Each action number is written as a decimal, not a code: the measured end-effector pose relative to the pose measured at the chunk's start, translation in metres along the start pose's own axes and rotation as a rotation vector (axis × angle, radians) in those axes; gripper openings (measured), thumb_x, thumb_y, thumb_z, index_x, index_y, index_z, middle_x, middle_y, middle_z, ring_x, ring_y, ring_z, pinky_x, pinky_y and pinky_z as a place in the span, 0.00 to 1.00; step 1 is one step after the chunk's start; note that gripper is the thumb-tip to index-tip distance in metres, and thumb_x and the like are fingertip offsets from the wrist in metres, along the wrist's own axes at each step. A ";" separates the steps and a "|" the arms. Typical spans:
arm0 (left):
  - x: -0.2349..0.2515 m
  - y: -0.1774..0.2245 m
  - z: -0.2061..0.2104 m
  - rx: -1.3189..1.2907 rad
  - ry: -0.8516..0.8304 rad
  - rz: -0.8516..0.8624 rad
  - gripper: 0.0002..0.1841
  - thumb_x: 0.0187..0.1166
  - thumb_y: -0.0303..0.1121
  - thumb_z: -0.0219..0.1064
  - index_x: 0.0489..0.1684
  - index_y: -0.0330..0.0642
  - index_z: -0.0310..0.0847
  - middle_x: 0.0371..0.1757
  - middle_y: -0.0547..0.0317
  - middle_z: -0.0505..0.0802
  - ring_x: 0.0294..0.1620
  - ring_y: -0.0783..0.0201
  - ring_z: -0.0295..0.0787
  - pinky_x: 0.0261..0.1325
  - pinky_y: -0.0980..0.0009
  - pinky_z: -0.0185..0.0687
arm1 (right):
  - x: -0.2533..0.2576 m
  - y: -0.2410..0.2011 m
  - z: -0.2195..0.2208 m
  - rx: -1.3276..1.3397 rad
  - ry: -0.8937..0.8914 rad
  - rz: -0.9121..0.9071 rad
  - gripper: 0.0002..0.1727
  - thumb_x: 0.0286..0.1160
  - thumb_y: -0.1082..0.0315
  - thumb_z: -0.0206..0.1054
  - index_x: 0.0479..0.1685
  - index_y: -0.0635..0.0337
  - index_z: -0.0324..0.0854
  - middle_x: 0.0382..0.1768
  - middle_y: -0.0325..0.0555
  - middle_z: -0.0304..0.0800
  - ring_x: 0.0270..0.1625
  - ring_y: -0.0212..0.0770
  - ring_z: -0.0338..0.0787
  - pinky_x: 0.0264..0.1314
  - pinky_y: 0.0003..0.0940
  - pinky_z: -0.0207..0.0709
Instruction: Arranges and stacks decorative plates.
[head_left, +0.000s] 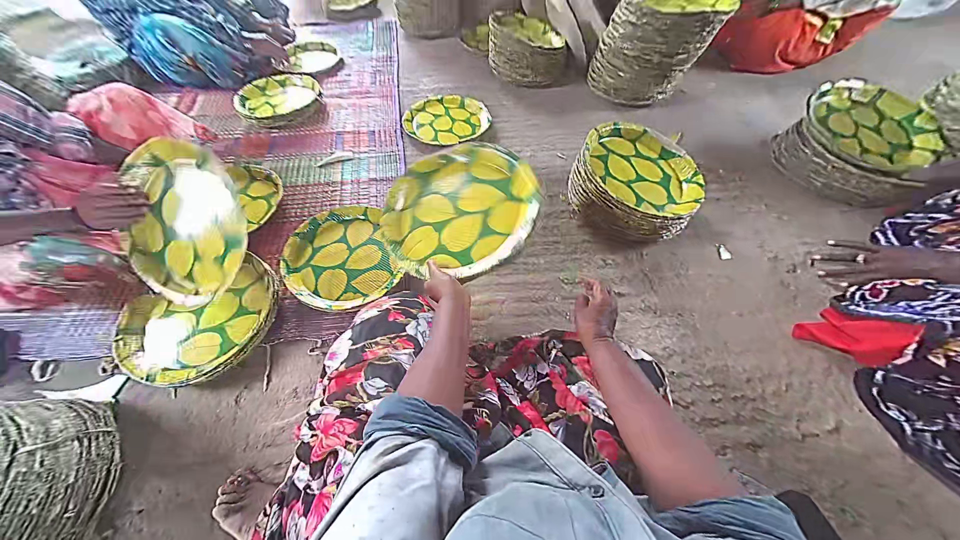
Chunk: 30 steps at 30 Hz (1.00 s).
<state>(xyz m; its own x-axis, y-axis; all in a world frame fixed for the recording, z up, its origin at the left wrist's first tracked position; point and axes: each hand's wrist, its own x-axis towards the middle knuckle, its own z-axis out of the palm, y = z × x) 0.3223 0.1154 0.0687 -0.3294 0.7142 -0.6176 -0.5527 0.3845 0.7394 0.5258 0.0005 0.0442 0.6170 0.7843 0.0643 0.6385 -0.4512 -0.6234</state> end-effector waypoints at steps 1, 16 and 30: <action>0.000 0.009 -0.001 -0.082 -0.005 -0.013 0.34 0.94 0.54 0.48 0.84 0.32 0.63 0.80 0.34 0.76 0.78 0.44 0.75 0.77 0.46 0.74 | 0.003 -0.001 0.002 -0.015 -0.017 0.015 0.22 0.86 0.75 0.55 0.76 0.69 0.76 0.74 0.69 0.80 0.80 0.64 0.78 0.84 0.56 0.68; -0.041 -0.115 -0.002 1.517 -0.962 0.312 0.24 0.96 0.42 0.46 0.79 0.36 0.73 0.78 0.36 0.81 0.81 0.42 0.76 0.82 0.44 0.68 | 0.010 -0.006 0.015 -0.211 -0.474 -0.016 0.19 0.89 0.67 0.56 0.69 0.64 0.83 0.69 0.61 0.86 0.75 0.58 0.83 0.79 0.56 0.72; -0.088 -0.171 -0.005 1.046 -1.284 1.070 0.36 0.90 0.50 0.34 0.55 0.34 0.90 0.58 0.43 0.95 0.62 0.44 0.92 0.66 0.44 0.81 | 0.207 0.028 -0.044 1.084 0.141 0.759 0.46 0.89 0.34 0.46 0.97 0.54 0.43 0.95 0.61 0.45 0.93 0.63 0.54 0.84 0.69 0.59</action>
<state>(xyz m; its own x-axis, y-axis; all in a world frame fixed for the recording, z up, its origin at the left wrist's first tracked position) 0.4416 -0.0163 -0.0048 0.7541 0.5933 0.2816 0.2105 -0.6246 0.7520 0.6916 0.1315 0.0749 0.7391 0.4100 -0.5344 -0.5291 -0.1375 -0.8373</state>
